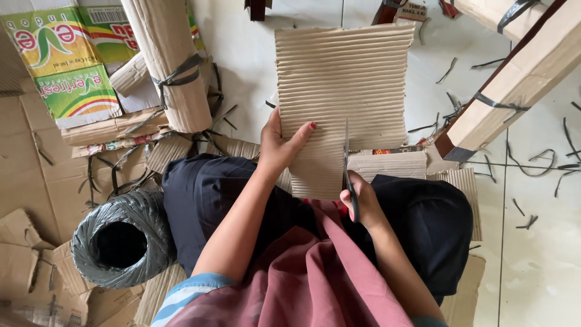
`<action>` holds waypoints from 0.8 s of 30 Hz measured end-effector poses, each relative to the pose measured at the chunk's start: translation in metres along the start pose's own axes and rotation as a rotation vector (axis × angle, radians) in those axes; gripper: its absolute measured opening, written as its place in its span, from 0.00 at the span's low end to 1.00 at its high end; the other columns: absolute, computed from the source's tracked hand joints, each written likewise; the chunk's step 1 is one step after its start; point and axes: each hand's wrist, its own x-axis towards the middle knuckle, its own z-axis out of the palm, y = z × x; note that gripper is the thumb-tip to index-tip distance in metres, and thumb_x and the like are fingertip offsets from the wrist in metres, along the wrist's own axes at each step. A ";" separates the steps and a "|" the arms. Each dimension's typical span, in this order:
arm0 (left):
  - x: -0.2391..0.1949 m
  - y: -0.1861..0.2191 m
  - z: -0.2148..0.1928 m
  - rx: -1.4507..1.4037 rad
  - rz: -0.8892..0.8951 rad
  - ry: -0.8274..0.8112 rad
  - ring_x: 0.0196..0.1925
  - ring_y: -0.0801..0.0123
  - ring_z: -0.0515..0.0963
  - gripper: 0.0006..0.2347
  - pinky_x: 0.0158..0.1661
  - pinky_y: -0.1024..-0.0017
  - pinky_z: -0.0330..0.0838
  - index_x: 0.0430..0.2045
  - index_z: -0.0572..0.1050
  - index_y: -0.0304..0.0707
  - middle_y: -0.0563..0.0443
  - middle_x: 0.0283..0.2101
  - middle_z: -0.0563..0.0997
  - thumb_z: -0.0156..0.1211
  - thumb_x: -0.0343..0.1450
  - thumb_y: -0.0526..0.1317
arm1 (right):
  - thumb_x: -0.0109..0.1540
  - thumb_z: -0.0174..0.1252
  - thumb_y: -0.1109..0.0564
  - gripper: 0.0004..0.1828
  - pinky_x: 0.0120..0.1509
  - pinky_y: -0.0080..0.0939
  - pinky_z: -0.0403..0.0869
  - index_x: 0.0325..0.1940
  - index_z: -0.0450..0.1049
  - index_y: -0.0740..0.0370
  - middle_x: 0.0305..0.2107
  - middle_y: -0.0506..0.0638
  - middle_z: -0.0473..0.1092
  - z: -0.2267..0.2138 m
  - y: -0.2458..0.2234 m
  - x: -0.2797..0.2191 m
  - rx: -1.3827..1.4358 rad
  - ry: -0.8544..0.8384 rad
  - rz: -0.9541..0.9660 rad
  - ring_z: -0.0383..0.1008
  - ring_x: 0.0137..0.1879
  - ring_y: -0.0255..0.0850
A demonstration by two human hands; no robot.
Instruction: The person cuts corrugated cardboard pieces with scissors, rolls them into cylindrical shapes, and secures them onto a wooden frame using black plastic ties. The person repeatedly wraps and ties the cardboard rolls to the frame legs.
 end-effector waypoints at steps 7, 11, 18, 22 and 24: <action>-0.001 0.016 -0.007 0.101 0.105 0.030 0.49 0.37 0.82 0.26 0.48 0.41 0.78 0.60 0.64 0.40 0.29 0.45 0.83 0.71 0.71 0.42 | 0.66 0.56 0.38 0.28 0.26 0.27 0.62 0.17 0.66 0.54 0.03 0.43 0.60 0.030 0.041 -0.022 0.044 0.097 -0.023 0.62 0.15 0.32; -0.001 0.015 -0.010 0.063 0.114 0.012 0.49 0.40 0.83 0.24 0.47 0.44 0.80 0.59 0.65 0.40 0.30 0.46 0.83 0.70 0.70 0.41 | 0.64 0.64 0.48 0.27 0.12 0.31 0.64 0.15 0.65 0.59 0.02 0.56 0.65 0.036 0.036 -0.022 0.223 0.167 0.040 0.68 0.08 0.40; -0.007 0.005 0.002 0.125 0.082 -0.150 0.52 0.35 0.80 0.28 0.51 0.38 0.76 0.61 0.63 0.36 0.27 0.49 0.81 0.70 0.69 0.41 | 0.74 0.40 0.38 0.31 0.31 0.38 0.65 0.29 0.67 0.63 0.17 0.46 0.59 0.006 0.116 -0.005 -0.008 0.167 0.063 0.63 0.27 0.39; -0.008 0.003 0.003 0.062 0.063 -0.150 0.48 0.46 0.84 0.23 0.47 0.47 0.80 0.58 0.67 0.42 0.35 0.46 0.84 0.69 0.69 0.40 | 0.75 0.39 0.39 0.31 0.32 0.33 0.61 0.23 0.65 0.56 0.17 0.39 0.55 0.003 0.111 -0.007 0.031 0.176 0.040 0.58 0.26 0.33; -0.007 0.003 0.001 0.077 0.057 -0.168 0.49 0.43 0.83 0.23 0.47 0.44 0.80 0.58 0.66 0.43 0.33 0.46 0.83 0.68 0.70 0.39 | 0.73 0.44 0.36 0.32 0.30 0.31 0.59 0.18 0.63 0.53 0.13 0.37 0.54 0.000 0.107 -0.004 0.001 0.159 0.023 0.56 0.22 0.31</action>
